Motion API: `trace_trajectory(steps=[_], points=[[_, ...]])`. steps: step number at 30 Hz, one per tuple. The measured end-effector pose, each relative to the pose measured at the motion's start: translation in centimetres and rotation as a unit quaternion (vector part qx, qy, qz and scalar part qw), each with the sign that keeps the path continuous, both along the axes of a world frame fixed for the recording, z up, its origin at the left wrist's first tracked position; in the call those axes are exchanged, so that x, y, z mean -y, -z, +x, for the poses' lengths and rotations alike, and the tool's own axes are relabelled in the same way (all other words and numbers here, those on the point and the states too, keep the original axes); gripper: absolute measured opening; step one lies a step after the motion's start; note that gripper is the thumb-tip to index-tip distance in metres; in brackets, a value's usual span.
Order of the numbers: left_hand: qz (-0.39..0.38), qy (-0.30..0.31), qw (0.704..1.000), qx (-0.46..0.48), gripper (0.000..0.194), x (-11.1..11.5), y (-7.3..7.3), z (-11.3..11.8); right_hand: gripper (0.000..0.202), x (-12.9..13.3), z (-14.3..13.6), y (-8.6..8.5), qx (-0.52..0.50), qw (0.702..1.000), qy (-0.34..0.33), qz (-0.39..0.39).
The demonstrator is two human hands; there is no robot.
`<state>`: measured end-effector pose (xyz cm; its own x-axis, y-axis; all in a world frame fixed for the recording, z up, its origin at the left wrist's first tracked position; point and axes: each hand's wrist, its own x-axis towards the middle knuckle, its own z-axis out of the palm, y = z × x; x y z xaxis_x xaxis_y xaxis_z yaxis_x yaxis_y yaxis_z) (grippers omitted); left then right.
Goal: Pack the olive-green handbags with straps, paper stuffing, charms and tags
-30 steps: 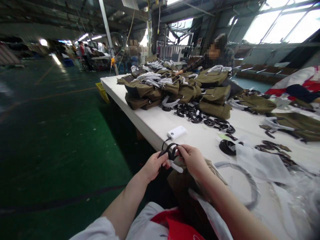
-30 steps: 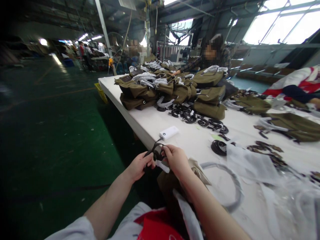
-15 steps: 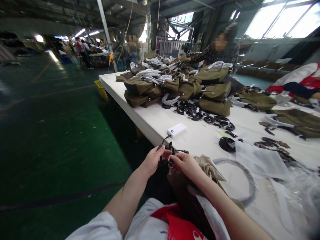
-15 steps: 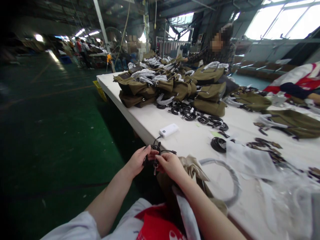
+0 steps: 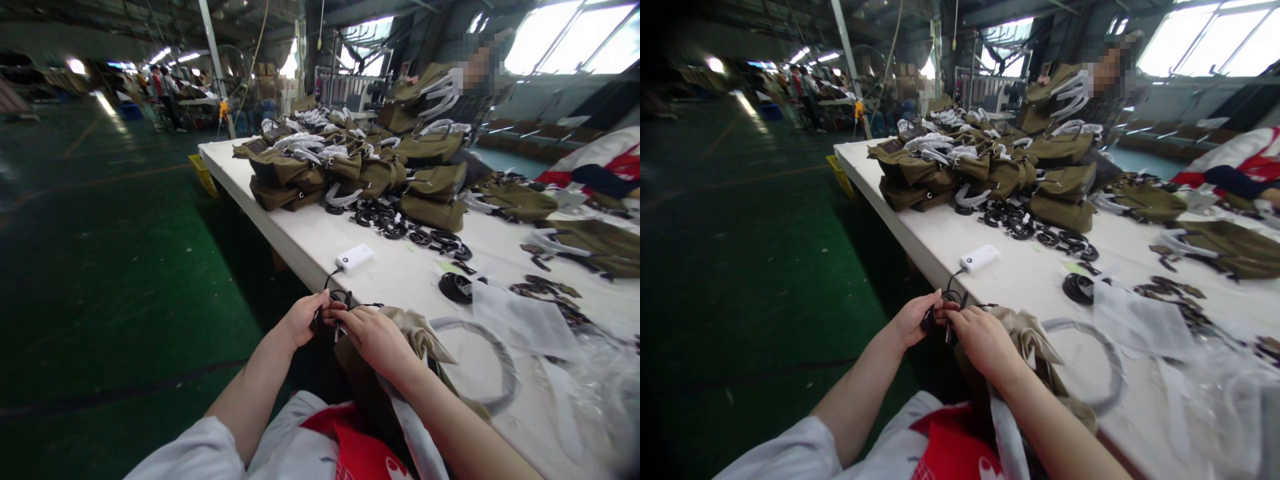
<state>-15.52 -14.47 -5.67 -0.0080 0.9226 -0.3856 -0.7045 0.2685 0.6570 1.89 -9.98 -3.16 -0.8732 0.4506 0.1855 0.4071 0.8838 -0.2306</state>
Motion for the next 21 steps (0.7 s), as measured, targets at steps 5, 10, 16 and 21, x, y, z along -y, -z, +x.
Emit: trace_trajectory(steps=[5,10,16,21], points=[[0.007,-0.01,0.999,-0.046,0.028,0.2,0.5,0.0,0.015,-0.3,0.5,-0.3,0.029,0.992,0.008,0.119],[-0.033,-0.036,0.999,0.002,0.031,-0.2,1.7,0.2,0.01,0.0,0.7,-0.7,-0.013,0.987,0.021,0.159],[-0.026,0.004,0.999,0.025,0.041,-0.1,1.5,0.6,0.012,0.6,-0.2,0.4,-0.045,0.993,0.106,0.005],[-0.015,-0.001,1.0,0.022,0.041,-0.1,0.9,1.3,0.018,1.1,-1.1,0.6,-0.073,0.967,0.186,-0.156]])
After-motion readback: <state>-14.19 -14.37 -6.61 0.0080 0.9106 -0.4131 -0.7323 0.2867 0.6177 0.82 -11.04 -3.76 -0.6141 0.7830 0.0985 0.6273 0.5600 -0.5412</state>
